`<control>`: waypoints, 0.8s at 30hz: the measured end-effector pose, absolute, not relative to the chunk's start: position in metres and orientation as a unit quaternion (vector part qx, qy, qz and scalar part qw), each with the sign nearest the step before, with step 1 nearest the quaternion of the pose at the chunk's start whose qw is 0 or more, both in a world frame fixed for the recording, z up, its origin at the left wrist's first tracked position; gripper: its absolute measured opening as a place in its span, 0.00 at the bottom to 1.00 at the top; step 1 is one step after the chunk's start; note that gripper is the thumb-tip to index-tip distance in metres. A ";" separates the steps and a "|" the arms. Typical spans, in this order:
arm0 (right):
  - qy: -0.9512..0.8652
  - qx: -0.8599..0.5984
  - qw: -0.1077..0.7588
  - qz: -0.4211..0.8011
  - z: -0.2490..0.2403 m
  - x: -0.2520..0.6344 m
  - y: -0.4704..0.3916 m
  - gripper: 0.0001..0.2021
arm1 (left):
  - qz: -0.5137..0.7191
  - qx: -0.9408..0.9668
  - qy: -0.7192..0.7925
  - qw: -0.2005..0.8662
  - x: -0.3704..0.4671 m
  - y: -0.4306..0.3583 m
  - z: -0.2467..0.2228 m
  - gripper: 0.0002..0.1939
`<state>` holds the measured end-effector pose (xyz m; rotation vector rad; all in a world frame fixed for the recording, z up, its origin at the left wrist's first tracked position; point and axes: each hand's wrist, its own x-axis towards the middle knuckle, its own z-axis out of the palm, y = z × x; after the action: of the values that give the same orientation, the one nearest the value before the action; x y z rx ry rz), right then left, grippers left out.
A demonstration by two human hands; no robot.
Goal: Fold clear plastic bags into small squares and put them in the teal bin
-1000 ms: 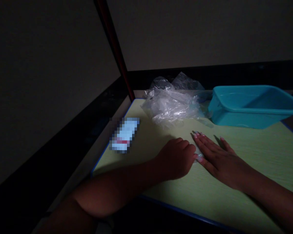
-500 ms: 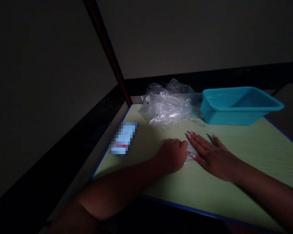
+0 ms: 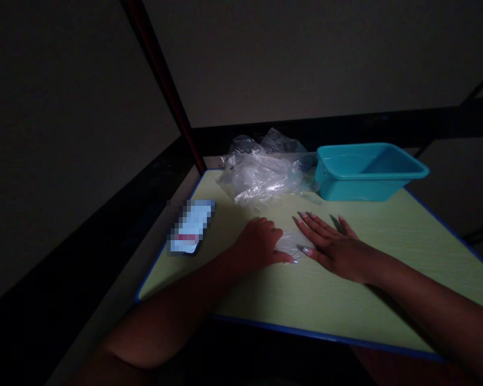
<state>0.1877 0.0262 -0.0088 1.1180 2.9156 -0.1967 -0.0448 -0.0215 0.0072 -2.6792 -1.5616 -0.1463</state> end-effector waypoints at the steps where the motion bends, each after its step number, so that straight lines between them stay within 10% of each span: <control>1: 0.933 0.354 0.003 -0.066 -0.007 0.188 0.026 0.32 | -0.048 -0.862 -0.504 0.017 -0.046 -0.021 0.008 0.33; 24: 0.935 0.327 0.068 -0.116 0.018 0.188 0.007 0.34 | -0.050 -0.854 -0.518 0.020 -0.049 -0.019 0.010 0.38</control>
<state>0.1877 0.0068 0.0183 0.9857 2.8170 -0.3480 -0.0487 -0.0189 0.0095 -2.6493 -1.6057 -0.1566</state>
